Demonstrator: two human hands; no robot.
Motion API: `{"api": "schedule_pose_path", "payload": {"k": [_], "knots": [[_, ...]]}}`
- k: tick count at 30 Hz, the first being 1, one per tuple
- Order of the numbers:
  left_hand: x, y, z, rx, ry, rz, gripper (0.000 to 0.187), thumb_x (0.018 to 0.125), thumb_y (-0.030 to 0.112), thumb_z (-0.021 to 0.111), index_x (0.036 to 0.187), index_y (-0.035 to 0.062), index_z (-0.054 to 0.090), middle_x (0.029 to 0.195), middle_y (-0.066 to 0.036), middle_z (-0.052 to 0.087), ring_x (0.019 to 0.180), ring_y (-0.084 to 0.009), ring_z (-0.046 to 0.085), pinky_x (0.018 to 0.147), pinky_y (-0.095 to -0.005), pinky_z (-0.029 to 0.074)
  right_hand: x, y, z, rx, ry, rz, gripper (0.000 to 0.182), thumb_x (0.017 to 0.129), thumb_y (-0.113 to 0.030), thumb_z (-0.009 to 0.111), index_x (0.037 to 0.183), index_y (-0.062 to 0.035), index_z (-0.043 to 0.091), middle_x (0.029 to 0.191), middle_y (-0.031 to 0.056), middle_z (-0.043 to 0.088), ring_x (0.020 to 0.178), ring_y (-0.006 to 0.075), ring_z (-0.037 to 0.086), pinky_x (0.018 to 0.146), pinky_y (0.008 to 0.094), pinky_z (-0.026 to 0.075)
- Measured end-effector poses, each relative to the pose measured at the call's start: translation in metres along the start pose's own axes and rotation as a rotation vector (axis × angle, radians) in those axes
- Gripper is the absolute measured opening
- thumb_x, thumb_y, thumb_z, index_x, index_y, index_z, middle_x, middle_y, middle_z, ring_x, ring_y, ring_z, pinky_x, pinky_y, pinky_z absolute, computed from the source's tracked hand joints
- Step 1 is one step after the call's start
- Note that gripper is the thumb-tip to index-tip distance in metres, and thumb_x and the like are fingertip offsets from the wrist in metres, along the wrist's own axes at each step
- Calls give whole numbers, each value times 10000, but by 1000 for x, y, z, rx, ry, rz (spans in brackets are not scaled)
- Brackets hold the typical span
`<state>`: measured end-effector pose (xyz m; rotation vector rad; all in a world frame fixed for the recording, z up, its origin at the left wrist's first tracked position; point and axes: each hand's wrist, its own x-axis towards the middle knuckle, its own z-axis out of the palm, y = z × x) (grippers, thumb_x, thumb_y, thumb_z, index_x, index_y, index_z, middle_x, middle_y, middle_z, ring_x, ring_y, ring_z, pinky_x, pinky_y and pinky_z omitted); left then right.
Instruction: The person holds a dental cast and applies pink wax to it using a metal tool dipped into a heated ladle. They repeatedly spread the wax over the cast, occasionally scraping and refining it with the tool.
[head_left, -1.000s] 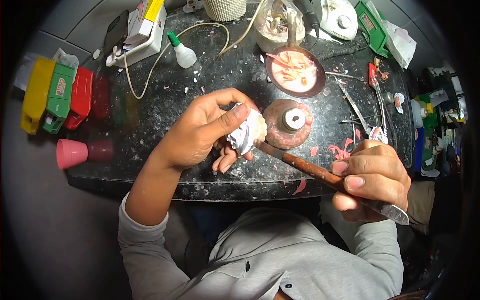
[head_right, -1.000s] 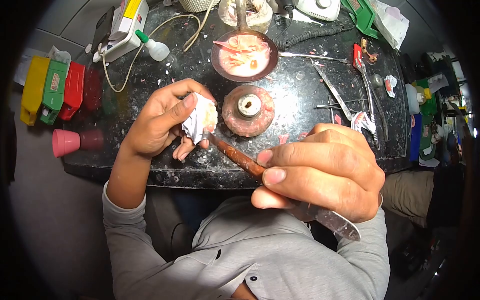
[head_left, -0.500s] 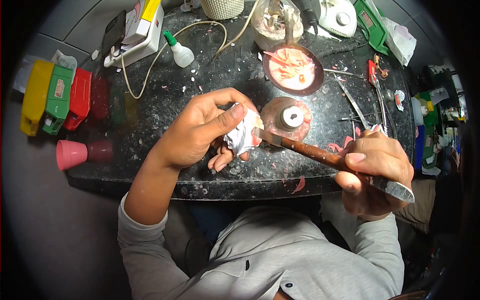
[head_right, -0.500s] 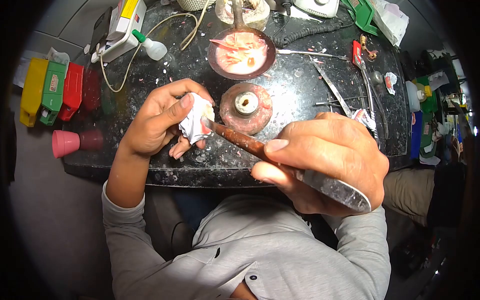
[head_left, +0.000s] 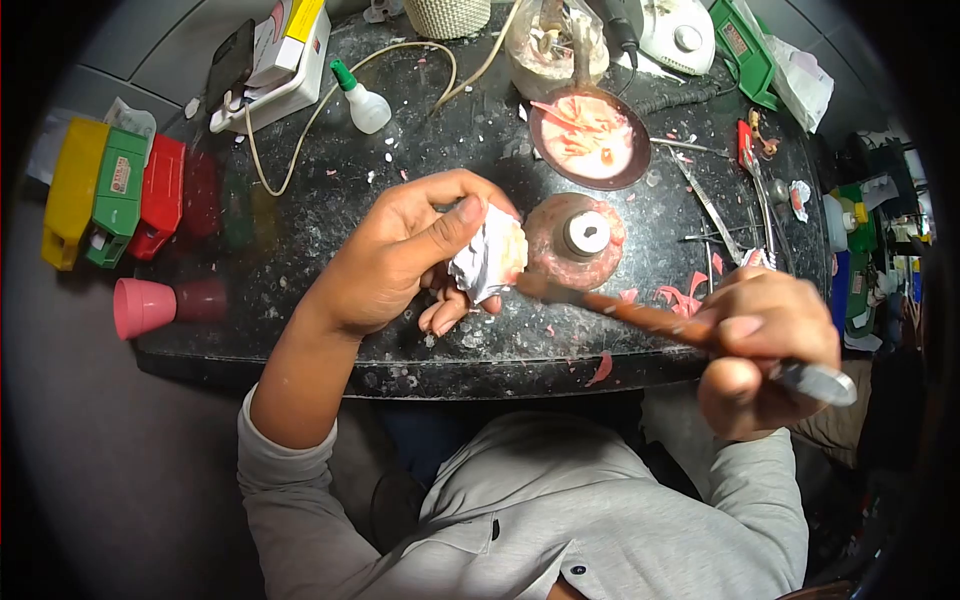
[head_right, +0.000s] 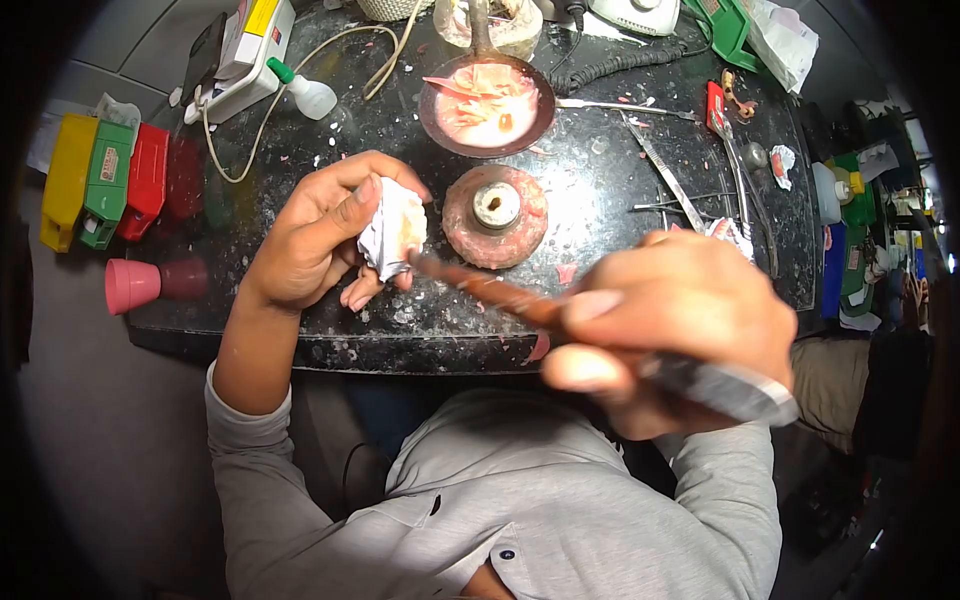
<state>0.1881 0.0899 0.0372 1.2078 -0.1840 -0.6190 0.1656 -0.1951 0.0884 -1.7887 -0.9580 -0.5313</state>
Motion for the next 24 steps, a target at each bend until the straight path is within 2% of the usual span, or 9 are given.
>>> {"api": "schedule_pose_path", "payload": {"k": [2,4,6,8,9,12,20,22,24], "knots": [[1,-2,-1,-8,-9,59,402,1084,280,403,1216,-84,510,802,-191,670,477,-141,608,368,-207,450,-7,10,6,3,299,-28,204,919,-180,714,942,2,624,815,96,645,626,143,580,519,258,444],[1,0,-1,5,-14,64,421,1089,294,383,1230,-83,508,783,-193,670,455,-130,576,374,-205,438,-1,15,-1,-43,369,45,243,932,-194,700,987,18,594,855,113,628,656,145,566,513,251,434],[1,2,0,18,-23,67,440,1094,307,364,1244,-81,506,765,-194,669,434,-120,545,380,-203,425,-1,12,-6,-77,351,77,266,937,-207,698,1020,15,578,836,117,610,640,143,562,512,239,453],[1,2,3,7,6,46,459,1096,325,348,1252,-77,504,733,-194,665,419,-112,514,381,-204,407,0,4,0,108,338,155,282,941,-233,701,1011,13,581,837,121,610,621,143,567,505,230,469],[1,2,3,6,6,47,459,1096,325,348,1252,-77,504,733,-194,665,419,-112,514,381,-204,407,-1,5,0,30,224,109,304,992,-259,625,1057,28,551,842,142,538,594,148,525,441,231,463],[0,2,2,-33,-9,37,467,1098,322,327,1271,-80,488,753,-206,666,428,-127,528,385,-212,414,-7,1,3,65,237,133,332,903,-270,754,993,8,597,777,138,628,631,180,629,542,271,532],[-1,-2,-4,-133,-143,37,528,1094,326,313,1344,-128,414,790,-241,667,434,-152,537,387,-229,430,-2,-4,8,186,211,171,316,879,-274,780,944,-2,635,777,132,653,669,212,672,585,310,572],[-2,-3,-5,-146,-155,35,532,1092,325,319,1348,-133,409,789,-244,667,428,-153,536,380,-229,426,1,-2,0,145,19,106,299,858,-259,800,929,-3,663,783,138,675,687,229,698,600,312,580],[-2,-4,-4,-159,-168,33,535,1091,324,325,1351,-137,405,788,-247,666,421,-153,536,373,-229,422,2,-4,7,142,34,119,273,835,-224,819,907,2,683,765,133,688,687,235,710,608,312,583]]}}
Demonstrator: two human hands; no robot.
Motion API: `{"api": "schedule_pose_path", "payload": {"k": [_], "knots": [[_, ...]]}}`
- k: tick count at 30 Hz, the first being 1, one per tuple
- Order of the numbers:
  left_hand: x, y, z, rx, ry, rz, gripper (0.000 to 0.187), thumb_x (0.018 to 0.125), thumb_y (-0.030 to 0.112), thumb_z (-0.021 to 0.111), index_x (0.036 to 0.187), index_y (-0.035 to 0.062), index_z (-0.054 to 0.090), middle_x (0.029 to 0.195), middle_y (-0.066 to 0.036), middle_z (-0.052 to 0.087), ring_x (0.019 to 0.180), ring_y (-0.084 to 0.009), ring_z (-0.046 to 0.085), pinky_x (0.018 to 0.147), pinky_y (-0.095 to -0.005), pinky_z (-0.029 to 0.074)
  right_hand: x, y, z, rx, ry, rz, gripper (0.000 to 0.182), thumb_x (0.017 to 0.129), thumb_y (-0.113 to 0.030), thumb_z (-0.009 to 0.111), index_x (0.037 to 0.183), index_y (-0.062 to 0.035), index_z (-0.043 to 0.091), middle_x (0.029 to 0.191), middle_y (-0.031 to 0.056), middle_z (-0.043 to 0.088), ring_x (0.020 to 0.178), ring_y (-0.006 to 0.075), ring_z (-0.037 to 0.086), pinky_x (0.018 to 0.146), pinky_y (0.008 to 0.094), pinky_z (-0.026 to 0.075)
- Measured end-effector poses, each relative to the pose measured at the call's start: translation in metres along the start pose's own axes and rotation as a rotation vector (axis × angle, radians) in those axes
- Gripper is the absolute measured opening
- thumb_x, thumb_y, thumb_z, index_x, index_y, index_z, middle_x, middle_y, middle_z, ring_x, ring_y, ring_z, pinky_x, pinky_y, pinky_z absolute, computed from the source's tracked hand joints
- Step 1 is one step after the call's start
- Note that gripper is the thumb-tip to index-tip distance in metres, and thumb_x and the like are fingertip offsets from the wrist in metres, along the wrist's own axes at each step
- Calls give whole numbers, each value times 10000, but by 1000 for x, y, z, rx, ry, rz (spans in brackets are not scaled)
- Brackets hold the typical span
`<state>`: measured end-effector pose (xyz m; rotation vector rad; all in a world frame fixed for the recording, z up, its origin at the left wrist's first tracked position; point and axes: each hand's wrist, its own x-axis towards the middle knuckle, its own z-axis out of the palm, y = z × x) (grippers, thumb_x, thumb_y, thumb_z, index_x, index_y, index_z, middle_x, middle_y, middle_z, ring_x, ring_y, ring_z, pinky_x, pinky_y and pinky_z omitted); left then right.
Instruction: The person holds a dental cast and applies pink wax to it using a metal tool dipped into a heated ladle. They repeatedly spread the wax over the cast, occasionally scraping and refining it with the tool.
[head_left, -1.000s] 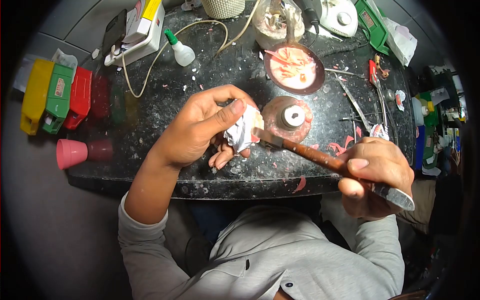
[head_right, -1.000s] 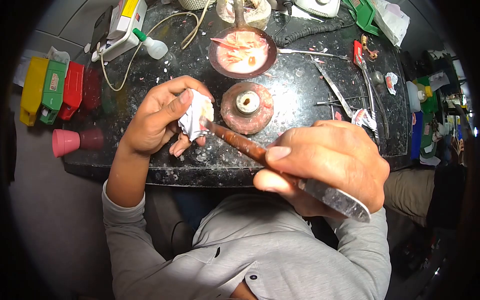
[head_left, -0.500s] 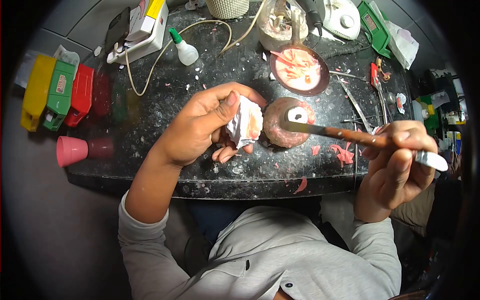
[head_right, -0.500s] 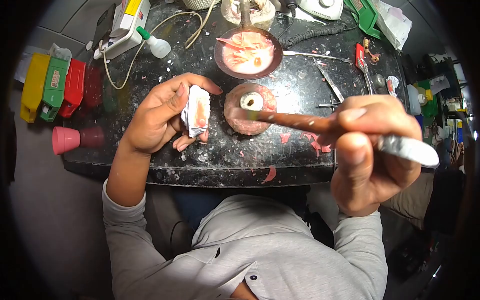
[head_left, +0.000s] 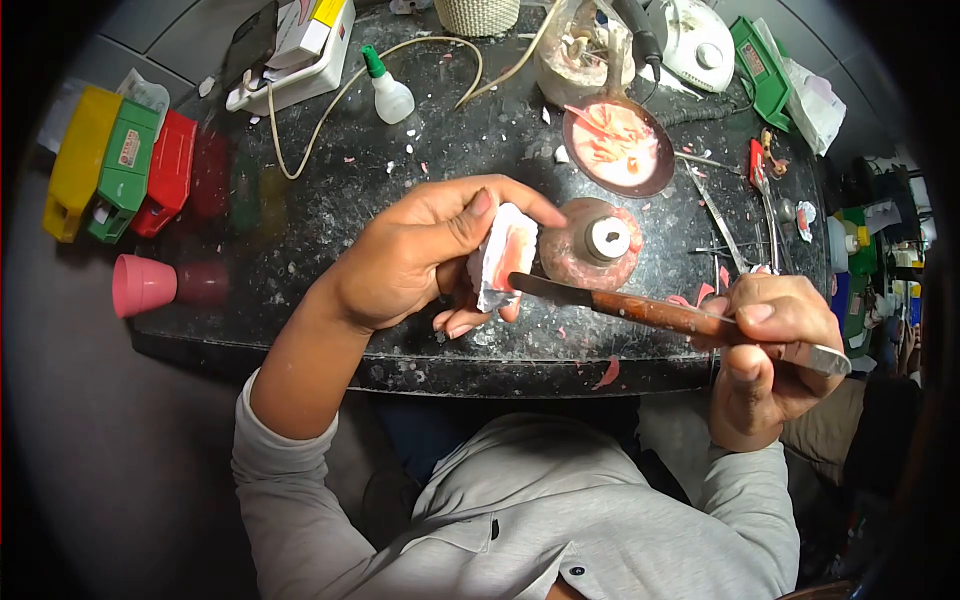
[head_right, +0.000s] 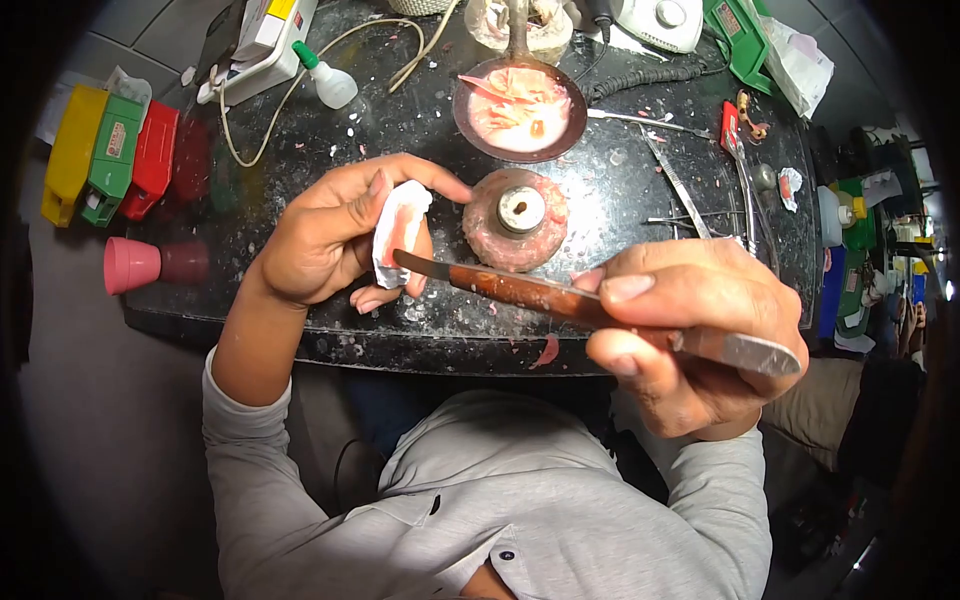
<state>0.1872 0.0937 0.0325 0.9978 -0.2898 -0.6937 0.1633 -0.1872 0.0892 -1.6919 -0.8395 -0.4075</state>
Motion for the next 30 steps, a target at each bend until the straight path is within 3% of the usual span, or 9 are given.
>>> {"api": "schedule_pose_path", "payload": {"k": [2,8,10,14,18,22,26,28,30], "knots": [[0,0,0,-18,-8,-13,539,1087,319,343,1362,-142,394,777,-246,663,417,-152,544,366,-223,421,-3,0,9,44,180,92,273,815,-197,831,911,11,683,723,124,684,678,229,707,591,308,578],[-1,1,1,-15,-37,-14,554,1080,328,369,1367,-145,392,780,-246,666,424,-152,558,372,-219,436,-5,0,1,43,29,70,271,823,-200,825,903,8,670,760,142,680,683,230,701,606,306,578],[0,1,2,-24,-34,-15,558,1079,331,371,1367,-146,391,779,-247,667,422,-152,556,368,-220,430,-6,2,7,54,218,65,298,828,-247,827,889,-2,669,700,129,670,655,227,698,579,306,573],[-1,1,2,-35,-42,-14,560,1078,328,376,1372,-148,387,776,-251,666,415,-151,546,357,-225,415,0,1,-4,46,-16,33,385,830,-350,822,889,-13,647,711,122,662,620,222,682,573,312,571],[-1,0,2,-46,-51,-11,559,1077,320,381,1372,-155,381,774,-254,666,411,-151,541,353,-227,411,-5,-1,10,23,266,103,407,802,-389,836,834,-25,658,667,97,651,581,218,676,534,320,560],[-1,1,3,-71,-52,-14,562,1075,313,386,1369,-166,373,773,-255,665,411,-148,539,353,-224,411,-3,2,-5,-28,40,-1,389,811,-382,832,869,-37,662,669,90,645,578,210,668,533,313,554],[-1,2,4,-62,-52,-16,563,1074,315,395,1368,-164,372,771,-255,665,411,-146,543,354,-220,413,-3,-1,2,95,118,101,378,813,-370,834,862,-34,667,688,93,657,587,208,674,542,304,551],[-1,0,4,-62,-47,-13,563,1074,321,396,1364,-161,379,769,-250,665,414,-144,547,355,-215,413,-3,1,-1,59,38,32,365,820,-340,835,877,-20,670,697,100,661,590,208,672,548,311,556],[-1,0,4,-62,-39,-11,563,1075,327,397,1361,-158,386,767,-245,665,416,-142,551,357,-210,414,-4,-1,4,84,139,100,347,819,-313,838,870,-9,677,698,104,663,593,214,674,549,312,554]]}}
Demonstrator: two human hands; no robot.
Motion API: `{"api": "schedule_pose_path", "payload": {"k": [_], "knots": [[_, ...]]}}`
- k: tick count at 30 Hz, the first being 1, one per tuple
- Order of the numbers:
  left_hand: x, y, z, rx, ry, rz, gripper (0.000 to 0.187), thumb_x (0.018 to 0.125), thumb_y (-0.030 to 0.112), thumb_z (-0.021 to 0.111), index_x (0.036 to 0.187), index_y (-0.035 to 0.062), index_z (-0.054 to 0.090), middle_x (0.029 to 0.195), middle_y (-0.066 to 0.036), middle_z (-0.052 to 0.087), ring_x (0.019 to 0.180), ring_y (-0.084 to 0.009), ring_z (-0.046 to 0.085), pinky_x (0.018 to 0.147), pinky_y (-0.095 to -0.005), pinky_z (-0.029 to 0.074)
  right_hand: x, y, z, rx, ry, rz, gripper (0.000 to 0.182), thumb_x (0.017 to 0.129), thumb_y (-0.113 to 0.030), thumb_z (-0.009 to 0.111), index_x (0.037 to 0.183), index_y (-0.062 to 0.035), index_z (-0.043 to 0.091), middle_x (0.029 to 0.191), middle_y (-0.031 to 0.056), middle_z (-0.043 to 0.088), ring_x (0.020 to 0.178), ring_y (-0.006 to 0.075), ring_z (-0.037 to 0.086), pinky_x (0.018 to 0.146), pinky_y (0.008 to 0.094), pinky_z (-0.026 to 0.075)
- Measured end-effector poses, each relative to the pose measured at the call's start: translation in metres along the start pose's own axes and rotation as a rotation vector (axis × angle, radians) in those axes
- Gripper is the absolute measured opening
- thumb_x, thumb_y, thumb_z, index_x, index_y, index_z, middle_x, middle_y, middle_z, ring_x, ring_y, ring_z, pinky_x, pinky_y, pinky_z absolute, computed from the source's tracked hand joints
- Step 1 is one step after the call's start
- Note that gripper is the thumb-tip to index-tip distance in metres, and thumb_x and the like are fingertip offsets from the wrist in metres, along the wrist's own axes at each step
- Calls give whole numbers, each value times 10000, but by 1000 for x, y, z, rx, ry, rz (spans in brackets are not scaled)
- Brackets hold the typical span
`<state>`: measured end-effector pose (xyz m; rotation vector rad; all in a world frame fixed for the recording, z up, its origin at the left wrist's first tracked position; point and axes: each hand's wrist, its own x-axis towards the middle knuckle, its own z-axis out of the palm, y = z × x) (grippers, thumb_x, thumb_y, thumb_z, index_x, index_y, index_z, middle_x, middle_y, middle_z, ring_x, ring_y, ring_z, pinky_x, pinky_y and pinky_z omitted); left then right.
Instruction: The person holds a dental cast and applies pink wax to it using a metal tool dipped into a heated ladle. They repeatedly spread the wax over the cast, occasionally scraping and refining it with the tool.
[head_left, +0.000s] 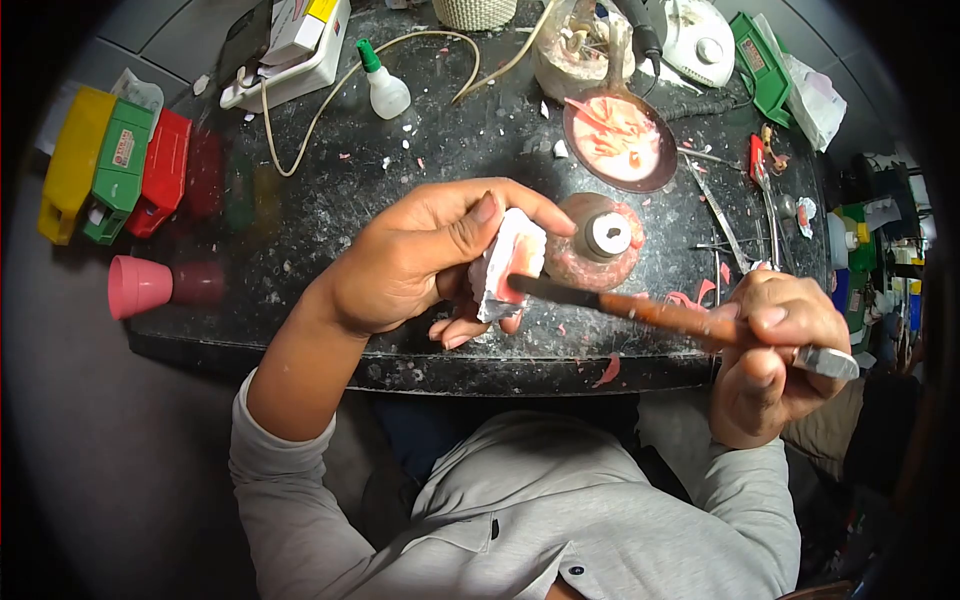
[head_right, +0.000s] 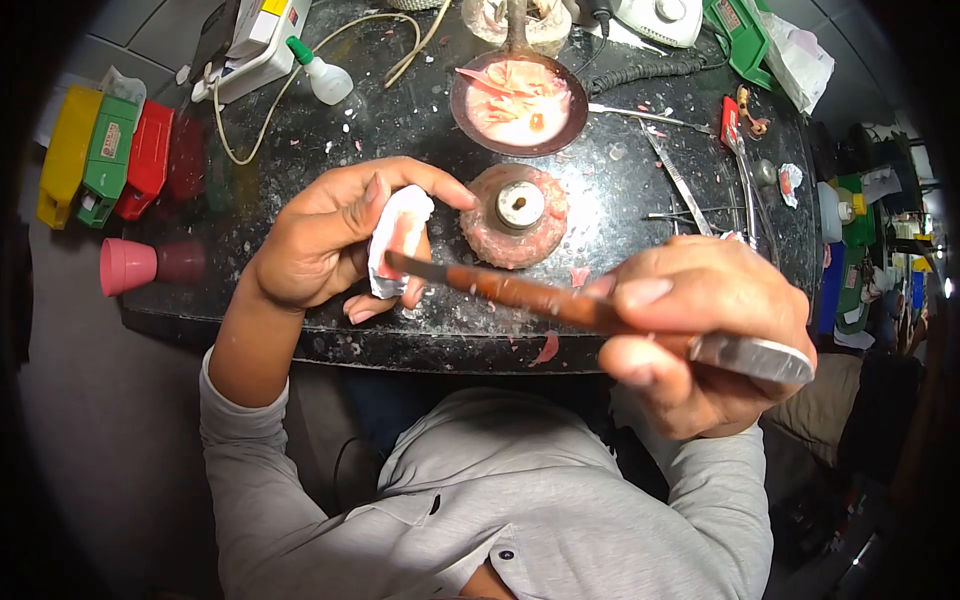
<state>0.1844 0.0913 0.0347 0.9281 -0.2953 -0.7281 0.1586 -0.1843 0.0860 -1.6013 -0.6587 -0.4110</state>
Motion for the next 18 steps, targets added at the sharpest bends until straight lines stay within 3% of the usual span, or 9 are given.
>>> {"api": "schedule_pose_path", "payload": {"k": [2,6,8,10,12,14,16,18], "knots": [[1,0,1,14,15,-4,564,1075,340,398,1355,-149,400,763,-226,665,421,-134,559,359,-202,420,-2,3,0,-49,72,-21,322,816,-278,841,868,-3,680,703,111,667,598,221,679,544,301,545],[1,1,5,61,36,10,559,1075,348,402,1344,-140,424,761,-207,667,418,-121,556,361,-195,426,2,3,-4,-60,-115,-70,297,824,-250,831,886,1,687,713,109,675,628,208,678,574,287,540],[1,3,8,115,87,0,553,1073,349,410,1333,-137,443,761,-193,670,412,-113,551,359,-198,431,-3,4,4,-75,129,-29,300,822,-263,833,868,-3,692,675,103,671,593,207,669,552,290,528],[1,4,10,118,101,4,549,1073,350,414,1324,-136,454,760,-188,670,410,-111,548,357,-197,428,-2,4,-3,-117,125,-40,304,818,-262,837,864,0,689,686,104,675,594,210,666,546,292,520],[1,4,10,121,113,7,545,1072,351,417,1316,-135,465,760,-184,671,407,-108,546,356,-196,426,0,-1,-9,-46,-71,25,302,815,-252,838,872,3,685,752,110,687,670,207,675,593,289,529],[0,3,9,126,113,7,443,1072,338,445,1262,-48,553,784,-135,671,435,-95,553,360,-192,399,-1,-1,-5,-76,-80,40,300,810,-249,840,866,1,684,753,106,690,677,208,674,617,291,533],[0,3,7,157,119,11,439,1072,334,446,1259,-48,554,773,-133,670,431,-91,549,359,-190,397,-2,5,4,-159,165,-43,311,798,-272,851,857,-14,688,693,102,686,599,199,658,598,287,522],[0,3,7,189,123,15,434,1073,330,447,1256,-48,556,761,-131,670,428,-87,545,357,-188,396,0,3,-1,-172,157,-39,313,796,-292,853,855,-30,693,679,94,685,589,197,656,600,295,523]]}}
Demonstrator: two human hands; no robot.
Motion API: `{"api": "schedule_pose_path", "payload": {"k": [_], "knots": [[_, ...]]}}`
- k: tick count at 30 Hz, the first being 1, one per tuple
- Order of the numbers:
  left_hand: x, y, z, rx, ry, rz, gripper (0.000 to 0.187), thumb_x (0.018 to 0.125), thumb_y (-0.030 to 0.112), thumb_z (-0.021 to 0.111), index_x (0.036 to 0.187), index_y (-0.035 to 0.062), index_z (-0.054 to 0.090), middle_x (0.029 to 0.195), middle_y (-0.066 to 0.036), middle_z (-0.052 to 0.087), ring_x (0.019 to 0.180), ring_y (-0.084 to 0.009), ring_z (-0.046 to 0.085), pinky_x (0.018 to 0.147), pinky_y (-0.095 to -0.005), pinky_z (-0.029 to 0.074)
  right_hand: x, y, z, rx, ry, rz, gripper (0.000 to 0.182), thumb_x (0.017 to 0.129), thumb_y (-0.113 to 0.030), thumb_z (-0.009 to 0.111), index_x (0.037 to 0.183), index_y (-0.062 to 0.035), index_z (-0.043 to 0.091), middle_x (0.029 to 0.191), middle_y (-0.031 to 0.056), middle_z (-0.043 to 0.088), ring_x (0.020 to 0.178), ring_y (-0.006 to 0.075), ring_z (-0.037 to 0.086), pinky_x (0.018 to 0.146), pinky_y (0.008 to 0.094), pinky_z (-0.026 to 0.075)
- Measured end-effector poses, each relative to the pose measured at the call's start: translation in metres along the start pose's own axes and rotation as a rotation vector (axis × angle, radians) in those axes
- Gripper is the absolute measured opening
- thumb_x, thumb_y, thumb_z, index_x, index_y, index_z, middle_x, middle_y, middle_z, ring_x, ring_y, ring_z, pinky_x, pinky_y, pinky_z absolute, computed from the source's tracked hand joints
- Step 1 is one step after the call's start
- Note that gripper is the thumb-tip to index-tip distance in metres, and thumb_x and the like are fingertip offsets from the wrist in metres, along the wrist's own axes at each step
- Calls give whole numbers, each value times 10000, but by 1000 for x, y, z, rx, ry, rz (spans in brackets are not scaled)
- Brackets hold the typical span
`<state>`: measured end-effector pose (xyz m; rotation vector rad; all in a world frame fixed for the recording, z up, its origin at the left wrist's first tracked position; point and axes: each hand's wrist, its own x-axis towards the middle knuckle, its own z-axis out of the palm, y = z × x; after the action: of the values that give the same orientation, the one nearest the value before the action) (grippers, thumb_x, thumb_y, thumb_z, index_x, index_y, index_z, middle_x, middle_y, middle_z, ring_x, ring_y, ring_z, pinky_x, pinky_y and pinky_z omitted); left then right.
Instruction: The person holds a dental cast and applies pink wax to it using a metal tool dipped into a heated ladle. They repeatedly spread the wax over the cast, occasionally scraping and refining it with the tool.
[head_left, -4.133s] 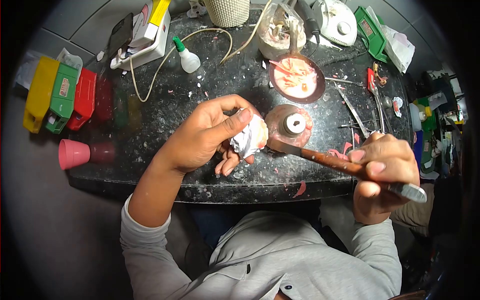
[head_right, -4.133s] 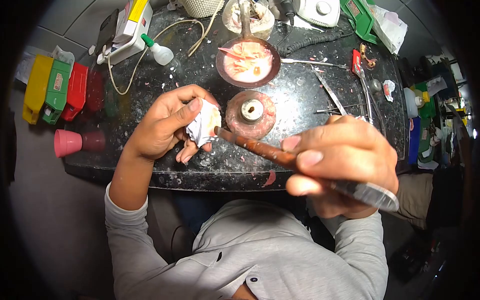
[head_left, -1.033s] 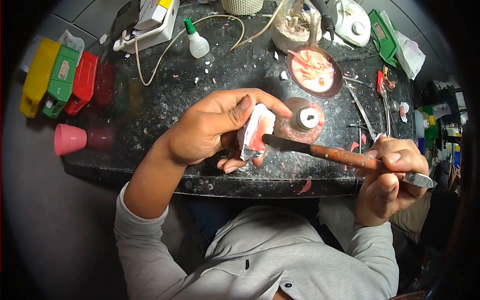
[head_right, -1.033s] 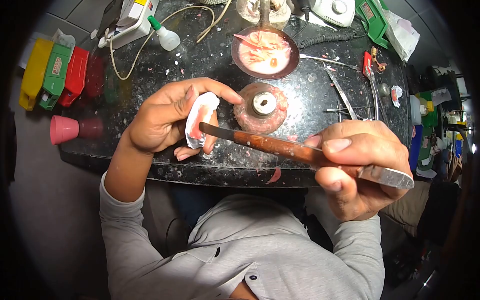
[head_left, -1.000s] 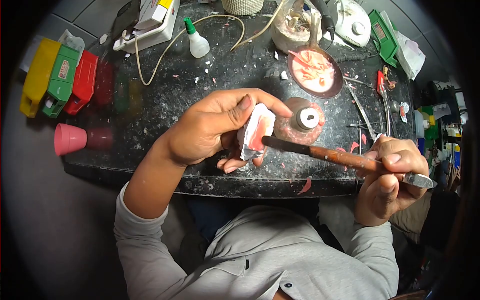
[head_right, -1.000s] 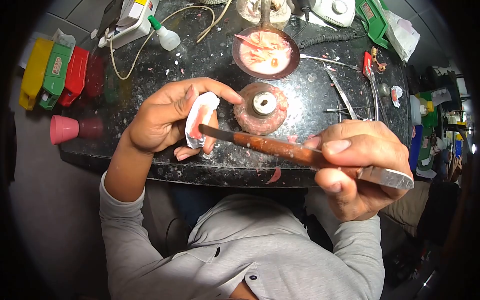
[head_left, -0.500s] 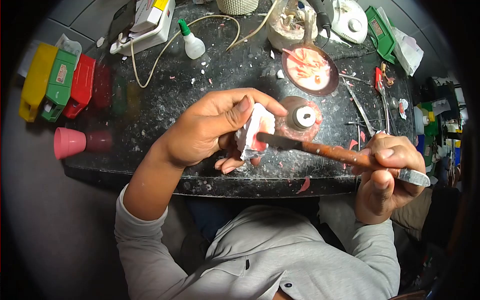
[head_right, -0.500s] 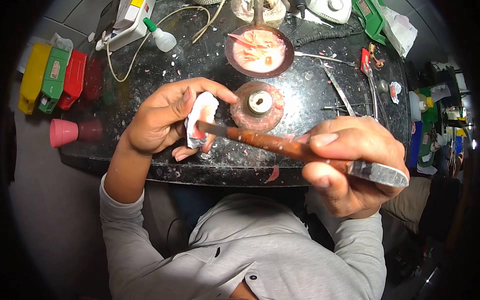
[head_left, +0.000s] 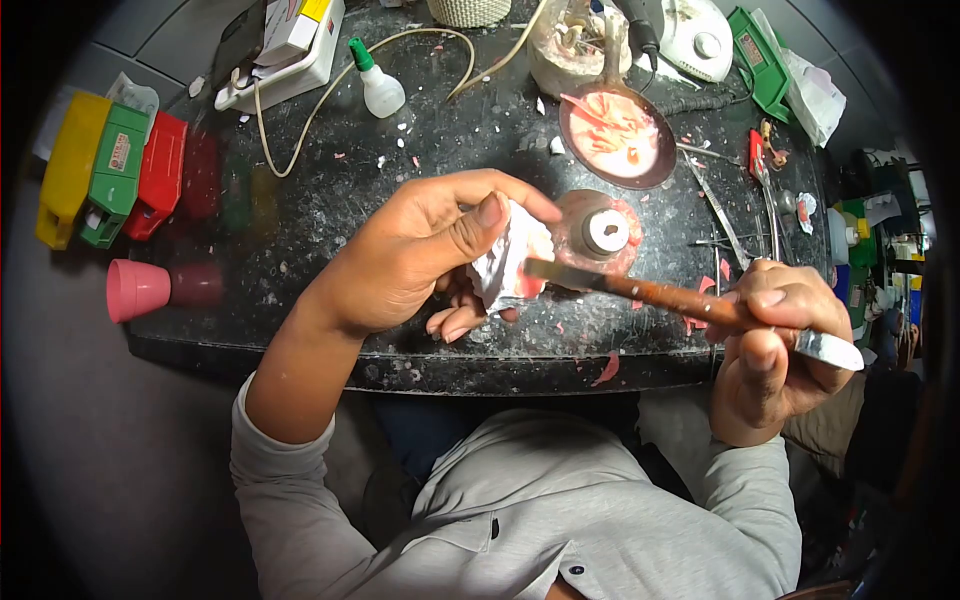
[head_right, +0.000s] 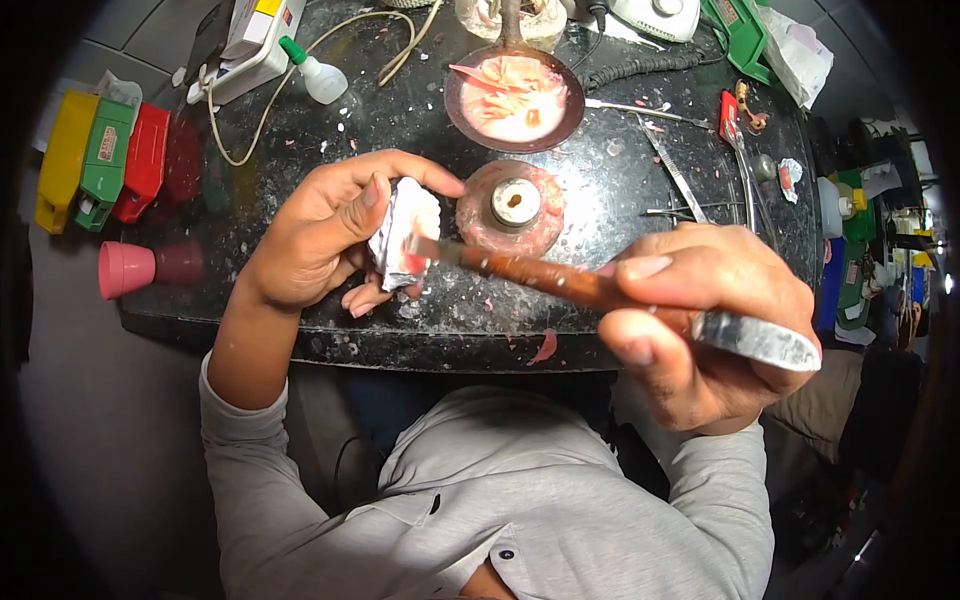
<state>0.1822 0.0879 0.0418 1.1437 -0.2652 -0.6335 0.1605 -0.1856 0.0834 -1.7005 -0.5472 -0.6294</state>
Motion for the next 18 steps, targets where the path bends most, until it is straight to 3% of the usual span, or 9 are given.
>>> {"api": "schedule_pose_path", "payload": {"k": [2,6,10,11,12,14,15,18], "knots": [[0,2,2,38,43,-11,430,1072,329,452,1247,-50,557,744,-132,669,418,-81,540,353,-184,391,4,-4,-10,-28,-264,3,309,796,-297,852,860,-38,696,713,92,690,633,202,671,626,305,534],[0,1,-1,96,42,-13,530,1065,386,438,1268,-97,514,774,-152,667,439,-103,565,344,-191,431,2,-2,-4,-96,-118,-52,321,789,-311,858,854,-43,695,703,100,693,596,195,654,574,289,488],[1,1,0,79,63,-7,481,1064,360,457,1243,-78,539,768,-151,672,427,-97,555,348,-188,414,3,0,-11,-49,-241,-64,304,806,-287,845,850,-29,690,710,96,691,605,205,666,594,308,517],[1,1,1,61,72,0,432,1067,330,465,1225,-60,560,762,-145,676,412,-86,540,353,-186,400,3,-1,-5,-2,-189,-65,286,825,-273,828,866,-28,687,683,86,681,608,200,668,583,309,524],[0,1,1,62,70,1,432,1067,330,465,1225,-60,560,762,-145,676,412,-86,540,353,-186,400,6,3,-10,-4,-226,-110,269,866,-237,792,942,-9,671,736,102,689,603,183,651,559,292,518],[0,3,1,80,84,-1,448,1060,349,480,1214,-62,567,783,-156,682,416,-86,539,354,-186,401,4,8,-8,61,-33,-89,267,900,-186,751,1018,28,641,845,146,691,584,162,612,535,264,506],[0,4,1,79,79,1,448,1060,349,480,1214,-62,567,783,-156,682,416,-86,539,354,-186,401,8,17,-13,87,19,-175,246,931,-111,692,1083,66,614,940,198,676,568,142,575,500,238,473],[-1,6,3,122,115,22,538,1056,402,463,1246,-97,530,735,-160,665,383,-88,507,325,-187,385,22,28,-24,69,93,-226,162,943,-17,630,1040,112,632,942,219,672,543,112,548,460,216,426]]}}
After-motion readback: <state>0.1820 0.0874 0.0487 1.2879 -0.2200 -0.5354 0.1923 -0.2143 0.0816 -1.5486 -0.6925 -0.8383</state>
